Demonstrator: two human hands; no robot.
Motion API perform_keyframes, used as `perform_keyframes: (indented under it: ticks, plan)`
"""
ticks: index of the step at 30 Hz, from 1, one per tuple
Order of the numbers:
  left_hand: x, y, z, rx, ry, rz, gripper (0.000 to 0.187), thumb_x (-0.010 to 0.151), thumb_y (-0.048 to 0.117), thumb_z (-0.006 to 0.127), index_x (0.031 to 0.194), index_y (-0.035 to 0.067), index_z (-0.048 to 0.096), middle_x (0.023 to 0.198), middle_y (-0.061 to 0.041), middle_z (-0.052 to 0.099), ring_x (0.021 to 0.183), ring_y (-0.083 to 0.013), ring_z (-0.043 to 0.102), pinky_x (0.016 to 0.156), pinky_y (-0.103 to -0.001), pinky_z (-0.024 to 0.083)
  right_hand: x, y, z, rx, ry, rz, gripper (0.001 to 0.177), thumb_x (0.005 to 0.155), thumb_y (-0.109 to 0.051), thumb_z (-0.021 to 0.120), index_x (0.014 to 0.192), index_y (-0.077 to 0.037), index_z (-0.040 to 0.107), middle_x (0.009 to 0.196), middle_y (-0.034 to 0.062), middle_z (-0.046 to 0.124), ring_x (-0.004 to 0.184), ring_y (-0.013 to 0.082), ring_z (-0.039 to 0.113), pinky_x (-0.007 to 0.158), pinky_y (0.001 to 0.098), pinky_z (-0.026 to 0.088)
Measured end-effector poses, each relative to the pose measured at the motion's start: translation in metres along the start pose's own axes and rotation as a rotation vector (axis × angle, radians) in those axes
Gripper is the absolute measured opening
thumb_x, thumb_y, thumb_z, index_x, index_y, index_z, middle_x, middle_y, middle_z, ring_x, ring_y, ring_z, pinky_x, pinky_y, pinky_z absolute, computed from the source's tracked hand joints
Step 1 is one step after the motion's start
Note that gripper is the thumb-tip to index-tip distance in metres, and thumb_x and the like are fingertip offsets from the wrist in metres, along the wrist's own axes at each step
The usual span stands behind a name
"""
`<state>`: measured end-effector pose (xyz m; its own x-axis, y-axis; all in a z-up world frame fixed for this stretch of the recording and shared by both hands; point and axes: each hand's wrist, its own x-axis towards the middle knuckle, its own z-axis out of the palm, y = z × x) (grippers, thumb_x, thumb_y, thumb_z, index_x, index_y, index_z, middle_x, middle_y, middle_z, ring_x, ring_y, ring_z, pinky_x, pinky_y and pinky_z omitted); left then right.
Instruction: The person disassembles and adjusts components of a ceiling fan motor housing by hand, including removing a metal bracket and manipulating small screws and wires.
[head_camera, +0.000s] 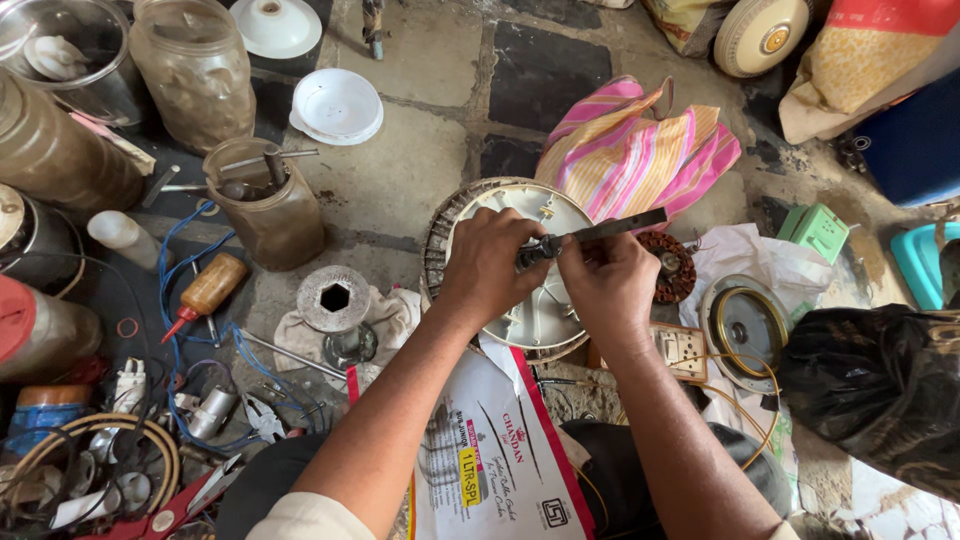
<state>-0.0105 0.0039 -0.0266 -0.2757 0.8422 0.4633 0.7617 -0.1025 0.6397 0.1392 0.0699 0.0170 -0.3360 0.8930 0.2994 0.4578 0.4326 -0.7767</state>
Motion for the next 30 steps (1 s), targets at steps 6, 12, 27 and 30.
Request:
perform_keyframes:
  ticks: [6,12,27,30]
  plan:
    - [-0.001,0.001,-0.002,-0.001,0.004,0.0,0.036,0.076,0.027,0.083,0.109,0.014,0.074,0.102,-0.003,0.068,0.102,-0.0268,0.062,0.093,-0.045,0.044,0.001,-0.001,0.001,-0.012,0.034,-0.046,0.015,0.089,-0.012,0.077,0.092,0.002,0.071,0.075,0.0051,0.075,0.065,0.0068,0.067,0.063,0.025,0.055]
    - [0.0,0.0,-0.003,0.005,0.007,0.003,0.036,0.076,0.028,0.084,0.107,0.013,0.075,0.103,-0.003,0.068,0.101,-0.0267,0.062,0.093,-0.046,0.043,0.001,0.003,0.004,-0.036,0.008,-0.05,0.015,0.088,-0.012,0.077,0.09,0.002,0.071,0.074,0.0058,0.074,0.064,0.0083,0.066,0.061,0.0265,0.054]
    - [-0.002,-0.006,-0.005,-0.057,-0.054,-0.011,0.043,0.077,0.027,0.086,0.115,0.014,0.072,0.112,-0.006,0.069,0.109,-0.031,0.061,0.094,-0.047,0.047,0.022,-0.015,-0.018,-0.118,-0.202,-0.367,0.014,0.096,-0.011,0.072,0.105,0.0,0.069,0.095,0.0127,0.07,0.082,0.0178,0.071,0.068,0.0318,0.058]
    - [0.002,-0.019,-0.007,-0.141,-0.089,-0.035,0.055,0.073,0.021,0.084,0.125,0.016,0.067,0.121,-0.008,0.068,0.117,-0.0345,0.059,0.1,-0.047,0.046,0.028,-0.027,-0.031,-0.195,-0.247,-0.384,0.014,0.105,-0.012,0.067,0.11,-0.001,0.072,0.094,0.0137,0.071,0.082,0.0211,0.07,0.074,0.0349,0.055]
